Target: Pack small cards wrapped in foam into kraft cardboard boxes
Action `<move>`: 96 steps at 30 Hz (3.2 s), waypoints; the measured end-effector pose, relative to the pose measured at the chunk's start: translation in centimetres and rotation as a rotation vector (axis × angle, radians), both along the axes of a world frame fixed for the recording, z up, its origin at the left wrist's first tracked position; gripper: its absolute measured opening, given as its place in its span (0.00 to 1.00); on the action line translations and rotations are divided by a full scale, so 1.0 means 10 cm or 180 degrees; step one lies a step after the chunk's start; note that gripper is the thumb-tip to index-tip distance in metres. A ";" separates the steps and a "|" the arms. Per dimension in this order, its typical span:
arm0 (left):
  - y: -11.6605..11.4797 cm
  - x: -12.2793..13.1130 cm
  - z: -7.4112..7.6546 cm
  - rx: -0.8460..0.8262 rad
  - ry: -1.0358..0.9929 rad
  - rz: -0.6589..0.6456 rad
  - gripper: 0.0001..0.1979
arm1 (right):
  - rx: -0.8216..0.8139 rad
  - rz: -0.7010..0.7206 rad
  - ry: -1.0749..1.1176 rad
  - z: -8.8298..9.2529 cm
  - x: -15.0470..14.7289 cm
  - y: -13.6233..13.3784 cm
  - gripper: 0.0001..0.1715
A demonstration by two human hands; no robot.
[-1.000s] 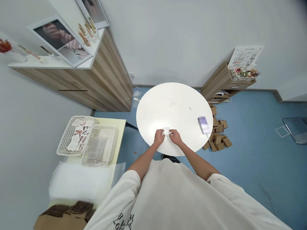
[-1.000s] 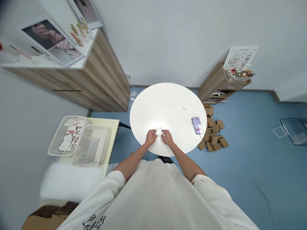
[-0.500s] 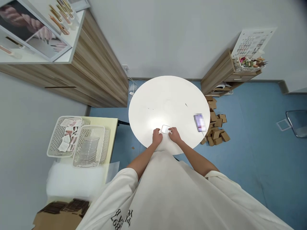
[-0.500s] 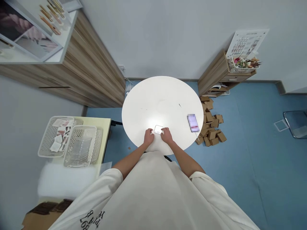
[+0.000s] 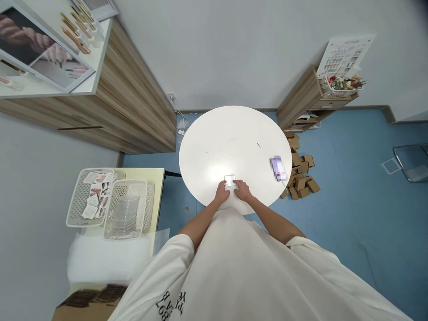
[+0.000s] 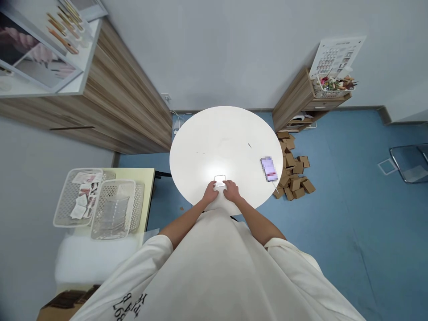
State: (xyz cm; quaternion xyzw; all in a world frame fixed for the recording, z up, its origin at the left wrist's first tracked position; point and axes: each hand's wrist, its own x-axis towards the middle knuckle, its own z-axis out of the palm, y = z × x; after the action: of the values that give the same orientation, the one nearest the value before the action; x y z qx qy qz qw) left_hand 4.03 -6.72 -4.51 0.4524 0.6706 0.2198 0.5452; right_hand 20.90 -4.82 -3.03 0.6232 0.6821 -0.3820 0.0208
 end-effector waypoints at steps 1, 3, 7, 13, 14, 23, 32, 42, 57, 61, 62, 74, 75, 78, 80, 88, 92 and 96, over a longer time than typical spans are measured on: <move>-0.02 -0.03 0.01 0.0056 -0.0005 -0.0084 0.35 | 0.0015 -0.0021 -0.0010 0.00 -0.03 -0.06 0.36; -0.05 -0.06 0.04 0.0107 -0.0003 -0.0240 0.37 | 0.0035 -0.0104 -0.0024 0.00 -0.09 -0.16 0.38; -0.06 -0.08 0.12 0.0332 -0.0082 -0.0319 0.37 | 0.0131 -0.0344 0.0017 0.08 -0.17 -0.19 0.34; 0.13 -0.05 0.23 0.0579 0.0104 0.0205 0.25 | 0.0578 -0.0402 0.0087 0.27 -0.19 0.00 0.23; 0.17 -0.05 0.25 0.0557 0.0160 0.0267 0.23 | 0.0575 -0.0390 0.0084 0.30 -0.19 0.04 0.22; 0.33 -0.12 0.28 0.0265 0.0485 0.0236 0.15 | 0.0258 -0.0140 0.0052 0.32 -0.15 0.26 0.21; 0.49 -0.15 0.27 0.0209 0.0567 0.0105 0.16 | 0.0299 0.0212 -0.0109 0.31 -0.14 0.46 0.21; 0.56 -0.14 0.35 -0.0015 0.0536 0.0214 0.16 | 0.0296 0.0364 -0.0183 0.32 -0.14 0.51 0.20; 0.58 -0.14 0.35 -0.0269 0.0495 0.0178 0.18 | 0.0438 0.0493 -0.0192 0.29 -0.11 0.48 0.19; 0.49 -0.13 0.28 -0.0301 0.0449 0.0159 0.29 | 0.0433 0.0336 -0.0158 0.27 -0.13 0.53 0.19; 0.47 -0.13 0.25 -0.0304 0.0430 0.0169 0.33 | 0.0392 0.0276 -0.0134 0.26 -0.14 0.56 0.20; 0.28 -0.22 0.11 -0.0258 0.0304 0.0208 0.38 | 0.0122 -0.0813 0.0355 0.16 -0.15 0.37 0.27; 0.27 -0.22 0.10 -0.0293 0.0284 0.0205 0.37 | 0.0042 -0.0868 0.0365 0.15 -0.14 0.33 0.26; 0.23 -0.21 0.07 -0.0364 0.0152 0.0139 0.37 | -0.0170 -0.1012 0.0385 0.10 -0.12 0.22 0.21; 0.21 -0.19 0.06 -0.0392 0.0025 0.0094 0.37 | -0.0257 -0.1054 0.0449 0.07 -0.11 0.17 0.20; 0.12 -0.32 0.20 -0.0127 0.0040 0.0397 0.28 | 0.0208 -0.0491 0.0584 0.08 -0.15 0.22 0.19; -0.01 -0.59 0.37 0.0169 0.0149 0.0861 0.23 | 0.0349 0.0042 0.0809 0.21 -0.46 0.33 0.19; -0.18 -0.94 0.52 0.0406 0.0274 0.1314 0.19 | 0.0405 0.0472 0.0990 0.42 -0.97 0.35 0.19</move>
State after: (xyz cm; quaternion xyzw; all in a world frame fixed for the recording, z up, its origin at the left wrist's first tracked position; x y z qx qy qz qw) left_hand -5.37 -8.56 0.65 0.3481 0.7564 0.3493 0.4297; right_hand 11.24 -1.29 1.19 0.5046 0.7439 -0.4273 -0.0963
